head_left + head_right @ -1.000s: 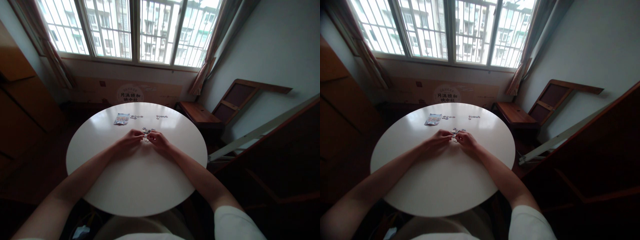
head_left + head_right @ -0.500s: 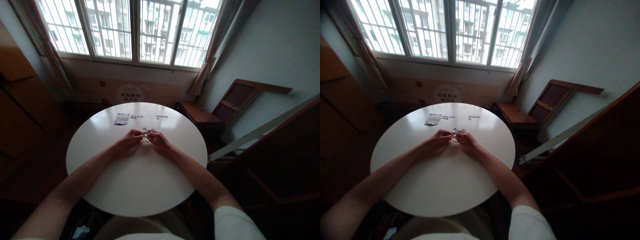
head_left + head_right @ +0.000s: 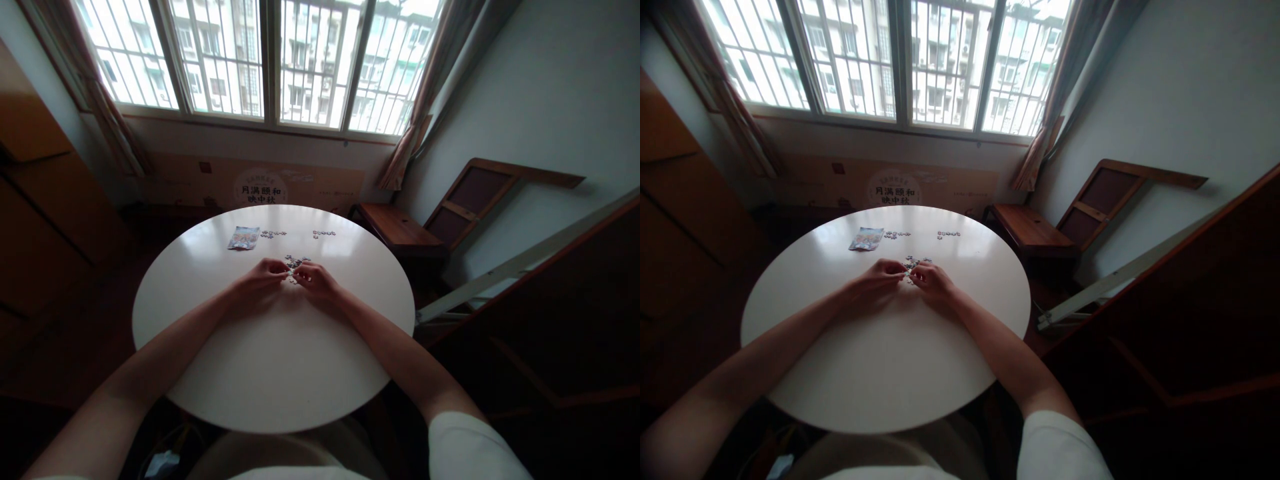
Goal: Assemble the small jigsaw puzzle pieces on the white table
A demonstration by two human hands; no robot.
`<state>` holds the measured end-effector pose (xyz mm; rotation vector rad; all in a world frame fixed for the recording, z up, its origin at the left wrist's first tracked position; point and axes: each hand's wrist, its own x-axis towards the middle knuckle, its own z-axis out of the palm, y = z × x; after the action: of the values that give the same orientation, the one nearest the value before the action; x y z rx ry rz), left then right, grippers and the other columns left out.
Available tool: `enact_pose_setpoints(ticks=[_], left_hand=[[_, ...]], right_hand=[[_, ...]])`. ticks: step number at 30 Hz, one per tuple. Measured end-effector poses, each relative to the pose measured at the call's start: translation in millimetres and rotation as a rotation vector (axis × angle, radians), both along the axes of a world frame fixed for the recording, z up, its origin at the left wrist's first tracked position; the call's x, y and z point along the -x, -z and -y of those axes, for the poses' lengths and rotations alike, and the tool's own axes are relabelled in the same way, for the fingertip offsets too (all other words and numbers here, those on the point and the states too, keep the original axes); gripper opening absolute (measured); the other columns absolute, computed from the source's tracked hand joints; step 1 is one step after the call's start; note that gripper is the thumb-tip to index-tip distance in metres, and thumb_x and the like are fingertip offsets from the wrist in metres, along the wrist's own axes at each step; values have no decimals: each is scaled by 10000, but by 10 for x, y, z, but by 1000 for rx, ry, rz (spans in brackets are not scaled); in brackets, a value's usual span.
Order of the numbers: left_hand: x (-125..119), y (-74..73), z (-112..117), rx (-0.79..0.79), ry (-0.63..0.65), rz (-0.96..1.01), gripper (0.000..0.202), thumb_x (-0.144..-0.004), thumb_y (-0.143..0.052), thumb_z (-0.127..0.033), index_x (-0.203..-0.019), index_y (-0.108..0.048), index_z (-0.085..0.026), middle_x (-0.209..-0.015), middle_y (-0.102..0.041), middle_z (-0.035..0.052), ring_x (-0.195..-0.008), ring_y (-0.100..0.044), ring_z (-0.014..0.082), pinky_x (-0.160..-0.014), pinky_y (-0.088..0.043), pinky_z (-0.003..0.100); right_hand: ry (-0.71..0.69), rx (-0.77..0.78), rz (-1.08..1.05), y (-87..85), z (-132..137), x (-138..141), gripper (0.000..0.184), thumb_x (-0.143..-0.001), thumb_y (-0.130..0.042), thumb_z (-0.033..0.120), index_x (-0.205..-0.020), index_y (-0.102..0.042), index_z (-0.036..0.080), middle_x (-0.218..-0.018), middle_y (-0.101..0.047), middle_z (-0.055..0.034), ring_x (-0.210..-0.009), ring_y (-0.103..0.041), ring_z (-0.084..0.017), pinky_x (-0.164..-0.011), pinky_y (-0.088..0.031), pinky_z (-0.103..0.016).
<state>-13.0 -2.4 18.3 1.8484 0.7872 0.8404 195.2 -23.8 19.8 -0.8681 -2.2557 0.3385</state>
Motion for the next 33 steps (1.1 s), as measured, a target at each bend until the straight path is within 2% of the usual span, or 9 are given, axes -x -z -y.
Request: enact_pose_setpoints(ticks=[13, 21, 33], left_hand=[[-18, -18, 17, -32, 21, -12, 303, -754, -643, -357, -892, -675, -89, -783, -660, 54, -665, -557, 101, -562, -401, 184], [-26, -32, 48, -59, 2, -59, 306, -751, -625, -362, -839, -681, -74, -757, -655, 58, -669, -556, 117, -569, -407, 196], [-30, -24, 38, -86, -17, -92, 280, -740, -606, -329, -828, -687, -76, -749, -656, 53, -676, -569, 130, -585, -418, 207]], right_hand=[[-17, -12, 19, 3, -6, 5, 128, -852, -543, 210, -833, -654, 148, -759, -570, -31, -647, -492, -101, -622, -389, -218], [-19, -7, 48, -17, 33, 28, 154, -862, -527, 214, -766, -628, 147, -727, -551, -22, -635, -473, -100, -620, -371, -220], [-21, 12, 51, -32, 48, 41, 150, -860, -533, 219, -773, -631, 145, -734, -552, -20, -638, -471, -97, -626, -365, -217]])
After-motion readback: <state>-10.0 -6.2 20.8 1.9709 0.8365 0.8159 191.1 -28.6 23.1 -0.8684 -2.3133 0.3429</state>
